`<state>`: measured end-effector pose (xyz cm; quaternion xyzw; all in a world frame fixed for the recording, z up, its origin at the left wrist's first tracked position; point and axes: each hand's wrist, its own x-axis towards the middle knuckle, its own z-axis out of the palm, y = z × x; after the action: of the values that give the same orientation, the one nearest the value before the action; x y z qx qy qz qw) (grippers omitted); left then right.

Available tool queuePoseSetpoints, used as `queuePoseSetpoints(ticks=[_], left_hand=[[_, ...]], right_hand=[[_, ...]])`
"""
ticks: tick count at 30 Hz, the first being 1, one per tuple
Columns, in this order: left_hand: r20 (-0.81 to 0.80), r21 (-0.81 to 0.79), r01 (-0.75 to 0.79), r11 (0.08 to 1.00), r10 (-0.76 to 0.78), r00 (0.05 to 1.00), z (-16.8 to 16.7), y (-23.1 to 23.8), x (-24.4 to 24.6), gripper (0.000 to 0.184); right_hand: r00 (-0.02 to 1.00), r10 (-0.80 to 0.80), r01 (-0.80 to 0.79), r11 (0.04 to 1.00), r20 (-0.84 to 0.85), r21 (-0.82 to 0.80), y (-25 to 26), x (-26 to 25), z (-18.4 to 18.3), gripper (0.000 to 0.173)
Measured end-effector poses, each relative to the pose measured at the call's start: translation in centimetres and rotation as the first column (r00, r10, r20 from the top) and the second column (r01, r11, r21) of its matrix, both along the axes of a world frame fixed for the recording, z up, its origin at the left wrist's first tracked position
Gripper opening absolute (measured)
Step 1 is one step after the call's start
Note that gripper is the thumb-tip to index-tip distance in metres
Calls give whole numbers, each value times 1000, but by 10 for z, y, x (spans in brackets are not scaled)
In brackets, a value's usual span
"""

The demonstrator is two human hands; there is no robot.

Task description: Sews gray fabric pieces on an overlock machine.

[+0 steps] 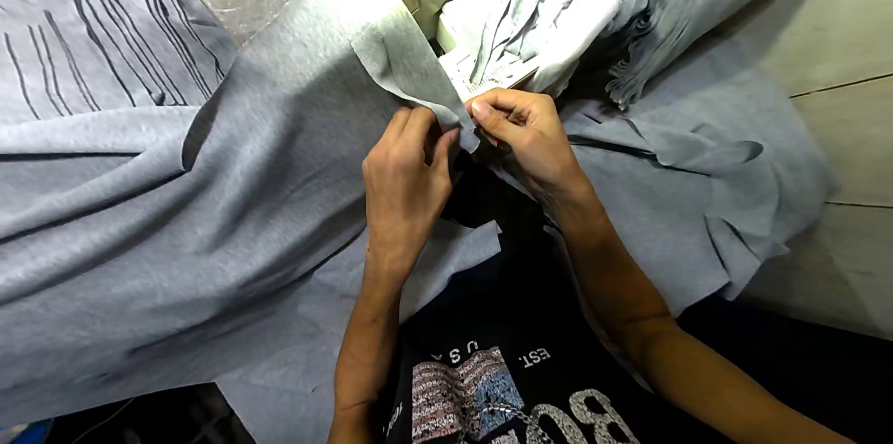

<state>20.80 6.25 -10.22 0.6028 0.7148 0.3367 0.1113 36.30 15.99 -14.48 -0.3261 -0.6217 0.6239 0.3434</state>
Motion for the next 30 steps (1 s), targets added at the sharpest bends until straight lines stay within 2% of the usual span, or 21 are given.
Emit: queuePoseSetpoints(ticks=[4,9,16,24,30], left_hand=[[-40,-14,14,1000,-15,999,-3,0,0,21],[-88,38,16,999,-13,996,-1,5,-4,16],[42,63,39,997,-42,998,-1,7,-9,16],[-28,60,-19,998,20,999,-3,9,-4,17],[-63,60,-32,998,35,997,-4,9,-2,17]], right_hand=[[1000,-5,5,1000,-1,4,-5,3,1,19],[1000,8,-7,999,-5,46,3,-4,-2,14],[1000,-8,8,1000,-8,-3,-6,1,2,21],[1000,-9,8,1000,-20,-11,3,-7,0,26],[1000,12,-12,1000,-10,28,-2,-3,4,12]])
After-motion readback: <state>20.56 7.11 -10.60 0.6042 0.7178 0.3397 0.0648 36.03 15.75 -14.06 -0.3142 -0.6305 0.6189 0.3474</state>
